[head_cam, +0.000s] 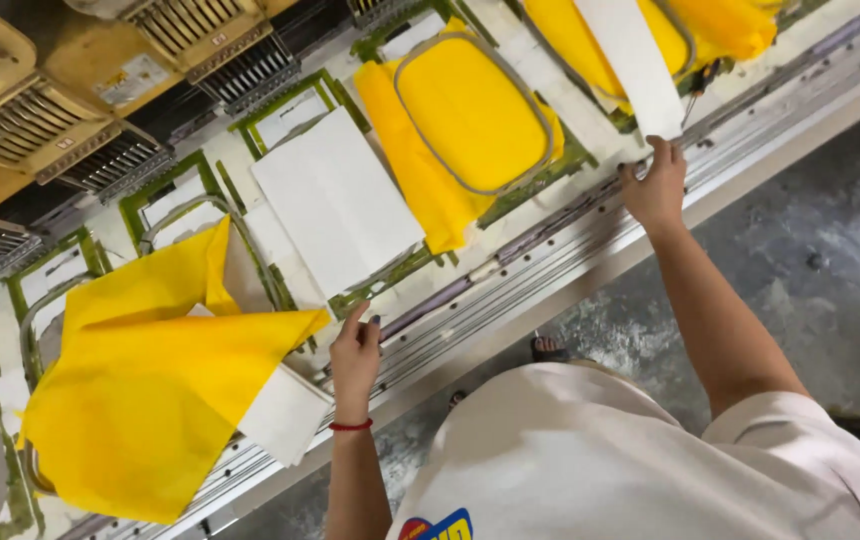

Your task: Preparing multiple embroidery frames on an industrial machine by layering backing paper and yellow fabric, then securing them with hoops.

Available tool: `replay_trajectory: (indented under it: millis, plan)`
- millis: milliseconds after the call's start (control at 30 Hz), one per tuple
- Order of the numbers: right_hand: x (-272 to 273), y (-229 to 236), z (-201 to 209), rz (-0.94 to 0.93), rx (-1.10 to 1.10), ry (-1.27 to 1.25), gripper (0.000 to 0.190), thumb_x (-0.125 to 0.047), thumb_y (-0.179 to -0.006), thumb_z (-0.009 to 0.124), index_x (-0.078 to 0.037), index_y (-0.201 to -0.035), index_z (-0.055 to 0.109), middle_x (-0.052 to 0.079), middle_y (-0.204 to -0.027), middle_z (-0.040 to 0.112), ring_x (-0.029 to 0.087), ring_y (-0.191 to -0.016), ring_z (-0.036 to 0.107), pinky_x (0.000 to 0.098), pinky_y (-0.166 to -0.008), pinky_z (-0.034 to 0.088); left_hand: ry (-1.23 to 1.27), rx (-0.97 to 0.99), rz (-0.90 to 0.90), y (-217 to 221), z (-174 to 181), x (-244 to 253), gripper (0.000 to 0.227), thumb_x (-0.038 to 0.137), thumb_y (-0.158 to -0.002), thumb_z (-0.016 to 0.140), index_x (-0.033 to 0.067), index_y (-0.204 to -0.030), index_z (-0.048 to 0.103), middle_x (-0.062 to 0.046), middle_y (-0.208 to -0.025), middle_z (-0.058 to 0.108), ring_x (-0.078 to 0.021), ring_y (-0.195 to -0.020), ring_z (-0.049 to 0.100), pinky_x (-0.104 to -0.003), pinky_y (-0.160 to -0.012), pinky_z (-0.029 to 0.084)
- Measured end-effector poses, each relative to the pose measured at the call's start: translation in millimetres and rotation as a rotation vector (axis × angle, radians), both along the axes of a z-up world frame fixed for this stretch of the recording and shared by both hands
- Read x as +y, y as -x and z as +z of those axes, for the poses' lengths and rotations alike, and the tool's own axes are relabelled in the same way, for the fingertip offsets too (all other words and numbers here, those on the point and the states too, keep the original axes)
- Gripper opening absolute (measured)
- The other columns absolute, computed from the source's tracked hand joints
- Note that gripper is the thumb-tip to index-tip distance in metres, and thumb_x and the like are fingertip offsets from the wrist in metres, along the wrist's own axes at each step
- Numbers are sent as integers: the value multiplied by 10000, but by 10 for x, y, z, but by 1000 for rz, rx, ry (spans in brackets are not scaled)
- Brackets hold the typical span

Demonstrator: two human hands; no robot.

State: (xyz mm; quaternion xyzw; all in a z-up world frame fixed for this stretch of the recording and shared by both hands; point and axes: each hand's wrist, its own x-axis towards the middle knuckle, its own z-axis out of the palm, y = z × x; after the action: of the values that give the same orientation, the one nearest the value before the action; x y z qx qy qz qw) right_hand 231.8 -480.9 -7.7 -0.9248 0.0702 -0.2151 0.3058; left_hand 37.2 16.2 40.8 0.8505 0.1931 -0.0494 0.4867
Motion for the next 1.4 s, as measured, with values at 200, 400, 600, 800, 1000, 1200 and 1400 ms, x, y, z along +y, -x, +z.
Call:
replay_trajectory:
  millis: [200, 400, 600, 800, 1000, 1200, 1400]
  plan:
    - [-653, -888, -52, -50, 392, 79, 994, -302, -921, 871, -93, -1696, 284, 360, -1579, 355, 625, -1456, 407, 701, -1185, 437, 80, -15, 63, -201, 99, -845, 408, 111, -1088, 579, 14, -1476, 657, -126, -879, 781, -178, -742, 701, -367, -711, 570]
    - [-875, -1467, -445, -56, 477, 183, 1081, -456, -872, 871, -144, -1706, 258, 304, -1469, 462, 546, -1350, 492, 646, -1061, 516, 89, -69, -38, -358, 132, -1563, 420, 46, -1079, 564, -6, -1489, 642, -194, -920, 794, -239, -769, 738, -379, -704, 586]
    - [-1043, -1647, -566, -91, 509, 190, 1069, -374, -908, 860, -117, -1698, 188, 290, -1399, 414, 522, -1311, 422, 611, -1055, 471, 74, -150, -14, -155, -54, -1782, 399, 48, -1077, 558, -24, -1455, 661, -257, -923, 793, -290, -761, 771, -418, -684, 636]
    - [-1298, -1769, -529, 54, 243, -364, 1019, -164, -886, 991, 13, -1649, 340, 307, -1543, 267, 484, -1479, 423, 486, -1273, 378, -19, -103, -29, 5, -402, -1773, 472, 226, -1092, 535, 123, -1551, 582, -69, -1019, 837, -206, -914, 805, -360, -766, 635]
    - [-877, -1289, 43, 845, -106, -946, 969, 151, -679, 633, 18, -1620, 447, 128, -1589, 504, 302, -1518, 444, 424, -1257, 446, -7, -121, 59, 389, -373, -1874, 464, 258, -1109, 500, 101, -1536, 589, -94, -916, 802, -215, -838, 793, -384, -766, 645]
    - [-577, -964, 289, 1170, 853, -339, 1004, 159, -774, 701, -229, -1677, 500, 73, -1157, 401, 268, -1173, 477, 364, -1017, 571, 45, -35, 219, 748, -384, -1832, 417, 139, -1104, 547, 120, -1514, 622, -96, -829, 760, -212, -881, 802, -354, -781, 660]
    - [-382, -1137, 361, 1123, 919, 397, 914, -104, -820, 729, -444, -1631, 483, 32, -1691, 392, 354, -1548, 286, 532, -1298, 214, 27, -17, 164, 704, -414, -1853, 416, 138, -1102, 538, 79, -1507, 611, -110, -836, 782, -250, -995, 825, -364, -803, 681]
